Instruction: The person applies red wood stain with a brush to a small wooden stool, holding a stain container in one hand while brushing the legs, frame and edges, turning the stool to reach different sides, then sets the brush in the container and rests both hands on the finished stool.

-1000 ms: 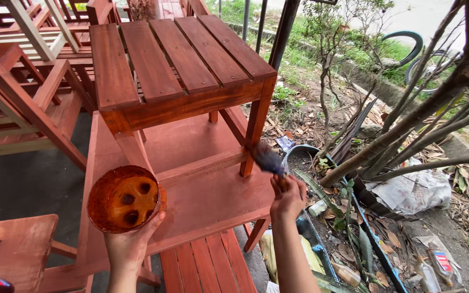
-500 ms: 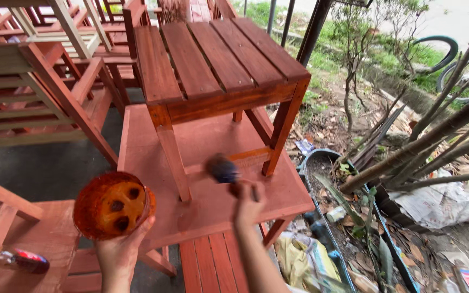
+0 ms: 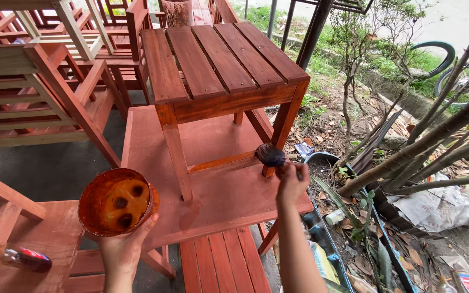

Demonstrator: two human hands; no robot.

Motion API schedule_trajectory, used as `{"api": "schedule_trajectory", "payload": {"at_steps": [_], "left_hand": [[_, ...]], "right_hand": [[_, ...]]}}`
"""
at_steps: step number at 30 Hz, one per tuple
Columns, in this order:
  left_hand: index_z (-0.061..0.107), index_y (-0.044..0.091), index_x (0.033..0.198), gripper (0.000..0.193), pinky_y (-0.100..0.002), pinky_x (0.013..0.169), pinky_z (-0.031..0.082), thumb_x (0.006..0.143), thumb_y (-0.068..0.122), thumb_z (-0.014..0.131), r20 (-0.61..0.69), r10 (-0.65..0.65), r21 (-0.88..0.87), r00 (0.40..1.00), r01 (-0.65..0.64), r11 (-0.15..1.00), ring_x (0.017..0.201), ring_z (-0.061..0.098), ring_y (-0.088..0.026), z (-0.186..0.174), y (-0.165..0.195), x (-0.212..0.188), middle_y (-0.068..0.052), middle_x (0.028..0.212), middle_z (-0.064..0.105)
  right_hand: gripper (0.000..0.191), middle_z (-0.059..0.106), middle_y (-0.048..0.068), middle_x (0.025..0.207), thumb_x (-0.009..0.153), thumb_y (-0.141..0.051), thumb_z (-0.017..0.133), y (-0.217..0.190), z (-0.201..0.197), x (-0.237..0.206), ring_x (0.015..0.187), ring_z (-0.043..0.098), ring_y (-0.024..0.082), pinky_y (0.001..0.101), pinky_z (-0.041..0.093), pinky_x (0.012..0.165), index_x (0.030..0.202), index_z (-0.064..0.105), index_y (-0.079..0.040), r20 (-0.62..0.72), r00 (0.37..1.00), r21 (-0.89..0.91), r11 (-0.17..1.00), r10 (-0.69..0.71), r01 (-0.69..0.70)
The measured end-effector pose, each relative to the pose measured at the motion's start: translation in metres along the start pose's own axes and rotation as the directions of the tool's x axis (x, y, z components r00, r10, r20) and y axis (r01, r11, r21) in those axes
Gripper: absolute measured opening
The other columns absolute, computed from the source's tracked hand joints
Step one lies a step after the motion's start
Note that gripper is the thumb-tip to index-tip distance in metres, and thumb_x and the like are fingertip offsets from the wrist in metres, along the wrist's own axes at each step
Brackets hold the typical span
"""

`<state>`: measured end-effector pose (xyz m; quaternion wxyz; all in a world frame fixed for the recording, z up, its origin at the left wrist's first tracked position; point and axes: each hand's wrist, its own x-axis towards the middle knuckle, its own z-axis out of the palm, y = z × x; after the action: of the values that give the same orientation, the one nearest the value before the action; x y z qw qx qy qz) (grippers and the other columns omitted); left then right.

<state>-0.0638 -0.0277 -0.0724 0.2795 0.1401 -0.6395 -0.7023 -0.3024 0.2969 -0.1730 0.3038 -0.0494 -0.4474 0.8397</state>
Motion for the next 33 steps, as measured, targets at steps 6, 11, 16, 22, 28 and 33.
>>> {"api": "schedule_trajectory", "payload": {"at_steps": [6, 11, 16, 22, 28, 33], "left_hand": [[0.056, 0.002, 0.131, 0.064, -0.036, 0.098, 0.06, 0.073, -0.002, 0.082, -0.047, 0.045, 0.05, 0.998, -0.043, 0.998, 0.115, 0.067, -0.021, 0.003, 0.015, 0.002, -0.01, 0.129, 0.063], [0.055, 0.003, 0.134, 0.069, -0.036, 0.102, 0.057, 0.072, -0.005, 0.082, -0.063, 0.11, 0.02, 0.992, -0.109, 0.994, 0.119, 0.064, -0.019, -0.01, 0.024, -0.003, -0.008, 0.133, 0.061], [0.053, 0.002, 0.135, 0.07, -0.035, 0.102, 0.056, 0.072, -0.005, 0.082, -0.056, 0.155, 0.005, 0.986, -0.155, 0.988, 0.119, 0.064, -0.019, -0.019, 0.027, -0.001, -0.008, 0.133, 0.061], [0.053, 0.004, 0.135, 0.068, -0.037, 0.103, 0.058, 0.073, -0.005, 0.08, -0.027, 0.09, -0.028, 0.996, -0.091, 0.995, 0.119, 0.065, -0.02, -0.019, 0.026, 0.005, -0.009, 0.133, 0.061], [0.052, 0.004, 0.135, 0.068, -0.037, 0.102, 0.059, 0.073, -0.004, 0.081, -0.003, 0.128, -0.017, 0.992, -0.128, 0.992, 0.121, 0.064, -0.02, -0.006, 0.02, 0.014, -0.009, 0.134, 0.06], [0.056, 0.002, 0.132, 0.063, -0.037, 0.101, 0.06, 0.075, -0.003, 0.082, 0.018, 0.135, 0.066, 0.991, -0.136, 0.989, 0.119, 0.066, -0.022, 0.011, 0.019, 0.017, -0.011, 0.132, 0.064]], "right_hand": [[0.006, 0.065, 0.011, 0.078, 0.085, 0.002, 0.059, 0.022, 0.071, -0.094, 0.065, 0.069, 0.024, 0.0409, 0.065, 0.063, 0.082, 0.056, -0.003, 0.198, 0.903, -0.077, 0.925, 0.381, -0.373], [0.014, 0.065, 0.014, 0.077, 0.088, 0.0, 0.059, -0.003, 0.116, -0.107, 0.067, 0.071, 0.026, 0.0411, 0.061, 0.066, 0.079, 0.049, -0.005, 0.305, 0.787, -0.19, 0.844, 0.537, -0.502], [0.004, 0.068, 0.017, 0.083, 0.088, -0.003, 0.058, -0.036, 0.148, -0.078, 0.069, 0.07, 0.031, 0.0447, 0.063, 0.068, 0.087, 0.054, -0.003, 0.336, 0.782, 0.086, 0.809, 0.526, -0.581], [0.009, 0.069, 0.021, 0.1, 0.095, -0.009, 0.056, -0.021, 0.133, -0.065, 0.088, 0.074, 0.035, 0.0431, 0.066, 0.08, 0.1, 0.055, -0.001, 0.406, 0.677, 0.373, 0.565, 0.614, -0.736], [0.009, 0.071, 0.019, 0.092, 0.091, -0.011, 0.058, 0.015, 0.085, -0.091, 0.071, 0.073, 0.032, 0.0441, 0.062, 0.062, 0.099, 0.056, -0.006, 0.292, 0.619, -0.065, 0.661, 0.729, -0.748], [0.013, 0.072, 0.022, 0.088, 0.095, -0.007, 0.063, 0.0, 0.101, -0.069, 0.067, 0.074, 0.031, 0.0421, 0.064, 0.063, 0.096, 0.053, 0.002, 0.367, 0.696, -0.205, 0.783, 0.617, -0.587]]}}
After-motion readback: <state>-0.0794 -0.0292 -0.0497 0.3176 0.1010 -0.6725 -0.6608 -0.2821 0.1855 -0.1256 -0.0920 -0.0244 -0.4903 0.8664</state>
